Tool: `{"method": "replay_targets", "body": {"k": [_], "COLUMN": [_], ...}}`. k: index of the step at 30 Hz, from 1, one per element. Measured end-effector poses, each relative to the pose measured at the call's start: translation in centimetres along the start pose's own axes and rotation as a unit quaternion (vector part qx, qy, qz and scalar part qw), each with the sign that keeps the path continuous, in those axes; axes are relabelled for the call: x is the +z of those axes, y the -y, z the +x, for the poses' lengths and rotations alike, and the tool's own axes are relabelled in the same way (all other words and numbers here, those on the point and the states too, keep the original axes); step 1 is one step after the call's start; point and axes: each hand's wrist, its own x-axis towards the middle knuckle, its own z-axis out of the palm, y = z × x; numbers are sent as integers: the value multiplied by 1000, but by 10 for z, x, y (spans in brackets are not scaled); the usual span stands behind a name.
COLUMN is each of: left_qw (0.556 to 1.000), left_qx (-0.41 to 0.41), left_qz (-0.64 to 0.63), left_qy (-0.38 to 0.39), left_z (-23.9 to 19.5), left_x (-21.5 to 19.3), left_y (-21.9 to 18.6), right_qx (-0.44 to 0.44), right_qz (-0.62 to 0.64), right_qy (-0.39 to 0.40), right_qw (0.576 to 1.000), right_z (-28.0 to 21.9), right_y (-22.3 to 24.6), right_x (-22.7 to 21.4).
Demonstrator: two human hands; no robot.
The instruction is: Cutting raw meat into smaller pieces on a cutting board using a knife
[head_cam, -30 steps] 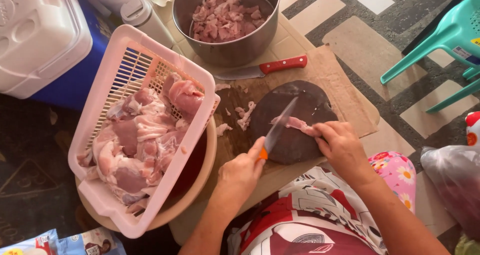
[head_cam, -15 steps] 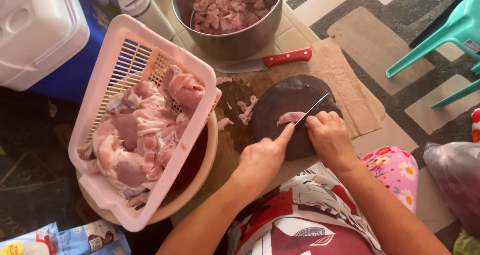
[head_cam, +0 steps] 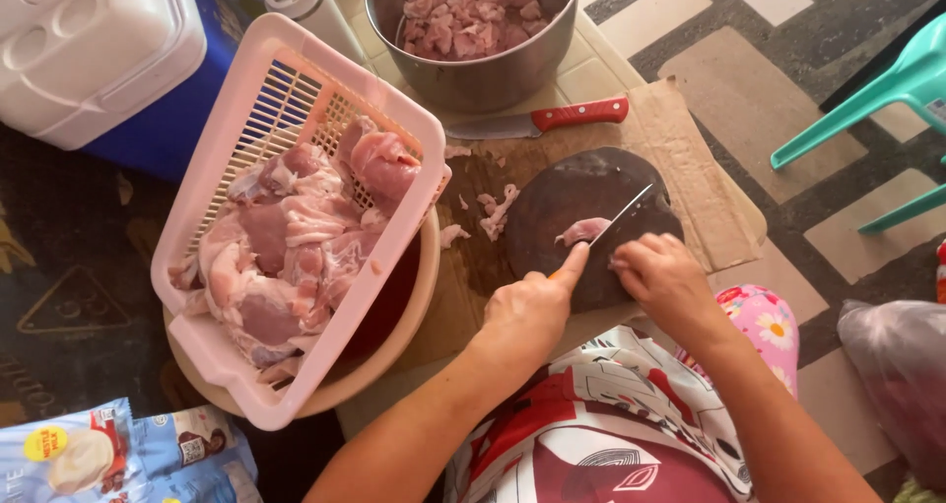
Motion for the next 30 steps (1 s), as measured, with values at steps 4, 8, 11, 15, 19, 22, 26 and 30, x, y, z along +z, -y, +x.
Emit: {"method": "replay_targets", "body": {"k": [4,8,11,15,19,22,26,30], "left_qw": [1000,953,857,809,776,759,727,784], "left_qx": [-10,-87,-178,-261,-311,-332,-315,-271], "left_qz": [5,-111,-220,-302,-350,-381,-408,-339], "left_qy": [-5,269,430,432,423,410,453,444], "left_z": [-13,-36,-33,-54,-60,-49,-3,8], "left_x": [-28,-97,-138,-142,-146,-148,-148,-105], "left_y": [4,32,47,59,69,71,60,52], "right_qx": [185,315,200,65,85,37,139,299], "right_qz": [259,171,124,51,-59,-147,-60,27], "right_qy": [66,155,141,310,326,310,280,260], "right_qw": [946,921,962,947,940,939,948,918], "right_z": [17,82,139,198,182,136,87,81], "right_y": [49,92,98,117,105,60,51,90], "right_x": [-81,-111,-56,0,-33,-36,-39,-61]}}
